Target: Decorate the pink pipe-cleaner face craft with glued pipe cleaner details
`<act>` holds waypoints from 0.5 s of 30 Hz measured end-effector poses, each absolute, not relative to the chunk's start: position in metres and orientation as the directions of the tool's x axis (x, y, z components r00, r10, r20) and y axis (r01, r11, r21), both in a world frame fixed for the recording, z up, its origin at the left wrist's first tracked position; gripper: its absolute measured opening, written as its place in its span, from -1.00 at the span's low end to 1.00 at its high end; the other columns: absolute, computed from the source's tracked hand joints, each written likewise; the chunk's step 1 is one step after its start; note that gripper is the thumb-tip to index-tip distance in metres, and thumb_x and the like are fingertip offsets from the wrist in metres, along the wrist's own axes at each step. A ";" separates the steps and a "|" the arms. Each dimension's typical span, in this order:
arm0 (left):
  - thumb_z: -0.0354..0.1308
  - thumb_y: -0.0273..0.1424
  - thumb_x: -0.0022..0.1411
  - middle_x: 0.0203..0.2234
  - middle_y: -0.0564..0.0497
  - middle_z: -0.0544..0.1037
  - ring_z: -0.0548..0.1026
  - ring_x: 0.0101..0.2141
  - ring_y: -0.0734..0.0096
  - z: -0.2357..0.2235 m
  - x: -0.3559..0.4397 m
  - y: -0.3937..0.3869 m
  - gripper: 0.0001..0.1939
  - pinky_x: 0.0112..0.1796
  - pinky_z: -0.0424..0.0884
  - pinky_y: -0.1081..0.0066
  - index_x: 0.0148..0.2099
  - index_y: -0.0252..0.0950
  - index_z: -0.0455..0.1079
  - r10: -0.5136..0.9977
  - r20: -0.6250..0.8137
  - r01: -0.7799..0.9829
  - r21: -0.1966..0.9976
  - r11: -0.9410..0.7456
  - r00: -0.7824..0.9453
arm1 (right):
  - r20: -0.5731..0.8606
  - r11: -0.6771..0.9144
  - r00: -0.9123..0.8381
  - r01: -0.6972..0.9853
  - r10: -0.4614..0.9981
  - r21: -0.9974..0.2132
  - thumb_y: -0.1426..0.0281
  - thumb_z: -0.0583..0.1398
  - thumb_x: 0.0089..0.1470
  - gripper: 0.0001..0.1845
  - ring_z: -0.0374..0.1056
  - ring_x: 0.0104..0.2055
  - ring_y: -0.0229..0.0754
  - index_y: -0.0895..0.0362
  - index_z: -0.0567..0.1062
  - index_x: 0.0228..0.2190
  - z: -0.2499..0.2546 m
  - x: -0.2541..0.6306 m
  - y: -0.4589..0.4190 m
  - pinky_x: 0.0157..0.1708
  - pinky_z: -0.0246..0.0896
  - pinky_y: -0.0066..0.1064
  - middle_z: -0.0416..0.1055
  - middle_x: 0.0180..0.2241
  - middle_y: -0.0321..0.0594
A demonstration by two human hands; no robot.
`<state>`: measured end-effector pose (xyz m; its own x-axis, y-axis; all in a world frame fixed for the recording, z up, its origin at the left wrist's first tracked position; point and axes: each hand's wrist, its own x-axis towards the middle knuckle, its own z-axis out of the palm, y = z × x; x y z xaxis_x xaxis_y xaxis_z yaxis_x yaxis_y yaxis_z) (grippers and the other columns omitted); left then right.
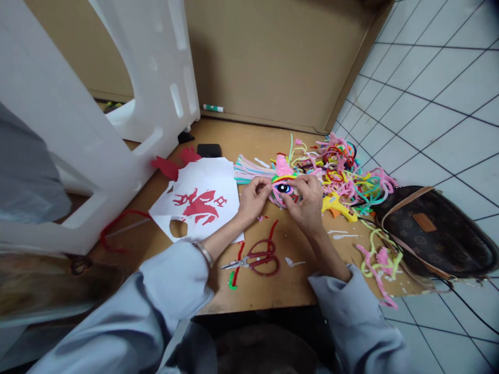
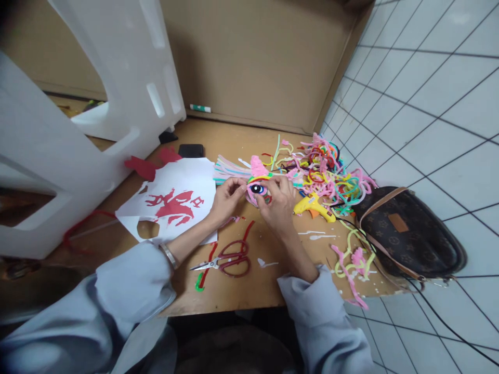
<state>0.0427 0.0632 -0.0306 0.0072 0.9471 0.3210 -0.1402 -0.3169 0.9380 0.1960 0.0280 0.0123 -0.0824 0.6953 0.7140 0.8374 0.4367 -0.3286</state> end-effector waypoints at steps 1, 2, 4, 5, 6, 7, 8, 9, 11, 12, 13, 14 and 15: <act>0.22 -0.25 0.21 -0.36 0.03 0.51 0.44 -0.36 0.43 -0.031 0.043 0.063 -0.80 -0.24 0.38 0.42 -0.26 -0.28 0.38 0.946 0.323 -0.143 0.937 -0.318 0.012 | 0.714 0.437 -0.080 0.836 0.696 -0.332 0.32 0.27 0.08 -0.81 0.31 -0.08 0.00 0.07 0.56 -0.23 0.012 0.196 0.028 -0.07 0.20 -0.15 0.38 -0.20 -0.15; 0.22 -0.24 0.21 -0.36 0.03 0.51 0.44 -0.36 0.43 -0.031 0.043 0.064 -0.79 -0.24 0.38 0.42 -0.27 -0.28 0.38 0.945 0.326 -0.147 0.936 -0.321 0.017 | 0.715 0.435 -0.077 0.837 0.695 -0.333 0.31 0.27 0.08 -0.81 0.31 -0.09 0.00 0.06 0.56 -0.23 0.012 0.196 0.028 -0.07 0.21 -0.15 0.38 -0.20 -0.15; 0.22 -0.23 0.21 -0.36 0.03 0.51 0.44 -0.36 0.43 -0.031 0.043 0.064 -0.78 -0.23 0.38 0.42 -0.27 -0.28 0.38 0.942 0.335 -0.151 0.932 -0.329 0.019 | 0.718 0.430 -0.075 0.842 0.692 -0.327 0.31 0.27 0.08 -0.83 0.31 -0.09 0.00 0.05 0.56 -0.24 0.012 0.196 0.028 -0.07 0.22 -0.15 0.38 -0.20 -0.15; 0.22 -0.22 0.21 -0.36 0.03 0.51 0.44 -0.36 0.43 -0.031 0.043 0.065 -0.78 -0.23 0.38 0.42 -0.28 -0.28 0.37 0.941 0.339 -0.149 0.931 -0.333 0.017 | 0.719 0.427 -0.077 0.846 0.691 -0.320 0.31 0.27 0.08 -0.83 0.32 -0.09 -0.01 0.05 0.56 -0.24 0.012 0.195 0.028 -0.07 0.22 -0.15 0.38 -0.19 -0.15; 0.21 -0.22 0.22 -0.37 0.03 0.51 0.44 -0.36 0.43 -0.032 0.043 0.065 -0.78 -0.23 0.38 0.42 -0.28 -0.28 0.37 0.940 0.341 -0.146 0.931 -0.335 0.015 | 0.720 0.425 -0.080 0.850 0.689 -0.312 0.32 0.27 0.08 -0.84 0.32 -0.09 -0.01 0.05 0.55 -0.25 0.012 0.195 0.028 -0.07 0.22 -0.15 0.39 -0.19 -0.15; 0.21 -0.23 0.22 -0.37 0.04 0.51 0.43 -0.37 0.43 -0.032 0.043 0.065 -0.79 -0.23 0.38 0.42 -0.28 -0.28 0.37 0.940 0.341 -0.145 0.931 -0.336 0.015 | 0.723 0.424 -0.083 0.853 0.686 -0.304 0.33 0.27 0.08 -0.84 0.32 -0.09 -0.01 0.05 0.55 -0.25 0.012 0.195 0.028 -0.07 0.22 -0.15 0.38 -0.19 -0.15; 0.21 -0.23 0.22 -0.38 0.04 0.50 0.43 -0.37 0.43 -0.032 0.043 0.065 -0.79 -0.23 0.37 0.42 -0.28 -0.28 0.37 0.940 0.340 -0.146 0.931 -0.335 0.015 | 0.726 0.424 -0.086 0.856 0.682 -0.297 0.33 0.27 0.07 -0.84 0.32 -0.09 -0.01 0.06 0.55 -0.25 0.012 0.195 0.028 -0.07 0.22 -0.15 0.38 -0.20 -0.15; 0.21 -0.23 0.23 -0.38 0.04 0.50 0.43 -0.36 0.42 -0.033 0.043 0.065 -0.79 -0.23 0.37 0.42 -0.28 -0.28 0.37 0.940 0.340 -0.152 0.930 -0.333 0.016 | 0.730 0.424 -0.088 0.858 0.678 -0.291 0.34 0.27 0.07 -0.84 0.31 -0.09 0.00 0.06 0.55 -0.25 0.012 0.195 0.028 -0.07 0.22 -0.15 0.38 -0.20 -0.15; 0.20 -0.24 0.24 -0.36 0.03 0.51 0.44 -0.33 0.41 -0.033 0.043 0.065 -0.80 -0.21 0.37 0.42 -0.25 -0.27 0.39 0.941 0.338 -0.169 0.928 -0.331 0.011 | 0.734 0.422 -0.088 0.861 0.673 -0.284 0.34 0.27 0.05 -0.84 0.31 -0.10 0.00 0.07 0.54 -0.26 0.012 0.195 0.028 -0.08 0.22 -0.15 0.37 -0.21 -0.14; 0.20 -0.24 0.25 -0.34 0.02 0.52 0.45 -0.31 0.39 -0.033 0.043 0.064 -0.81 -0.20 0.37 0.41 -0.23 -0.27 0.39 0.942 0.335 -0.178 0.927 -0.329 0.003 | 0.734 0.421 -0.088 0.862 0.673 -0.283 0.34 0.27 0.05 -0.84 0.31 -0.10 0.01 0.07 0.54 -0.27 0.012 0.196 0.027 -0.09 0.22 -0.15 0.37 -0.21 -0.14; 0.18 -0.25 0.26 -0.32 0.01 0.53 0.45 -0.28 0.38 -0.032 0.043 0.064 -0.81 -0.18 0.37 0.41 -0.21 -0.27 0.40 0.944 0.330 -0.185 0.927 -0.325 -0.004 | 0.733 0.421 -0.087 0.862 0.674 -0.284 0.34 0.27 0.04 -0.84 0.30 -0.11 0.01 0.07 0.53 -0.27 0.012 0.196 0.027 -0.09 0.22 -0.15 0.37 -0.21 -0.14; 0.17 -0.25 0.27 -0.30 0.01 0.54 0.46 -0.26 0.37 -0.032 0.042 0.064 -0.82 -0.15 0.37 0.40 -0.20 -0.26 0.41 0.946 0.323 -0.191 0.928 -0.319 -0.009 | 0.733 0.422 -0.087 0.860 0.675 -0.286 0.34 0.27 0.03 -0.84 0.30 -0.11 0.01 0.07 0.53 -0.27 0.012 0.196 0.027 -0.10 0.22 -0.15 0.37 -0.21 -0.14; 0.16 -0.26 0.28 -0.29 0.00 0.54 0.47 -0.24 0.36 -0.032 0.042 0.065 -0.83 -0.13 0.37 0.39 -0.19 -0.26 0.42 0.949 0.316 -0.197 0.929 -0.312 -0.008 | 0.734 0.425 -0.086 0.858 0.673 -0.289 0.35 0.27 0.03 -0.84 0.30 -0.11 0.01 0.07 0.52 -0.28 0.012 0.196 0.027 -0.10 0.22 -0.15 0.36 -0.22 -0.14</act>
<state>0.0420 0.0645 -0.0319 -0.0080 0.9486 0.3163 -0.1975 -0.3115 0.9295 0.1955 0.0272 0.0124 -0.0857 0.6732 0.7345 0.8579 0.4248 -0.2892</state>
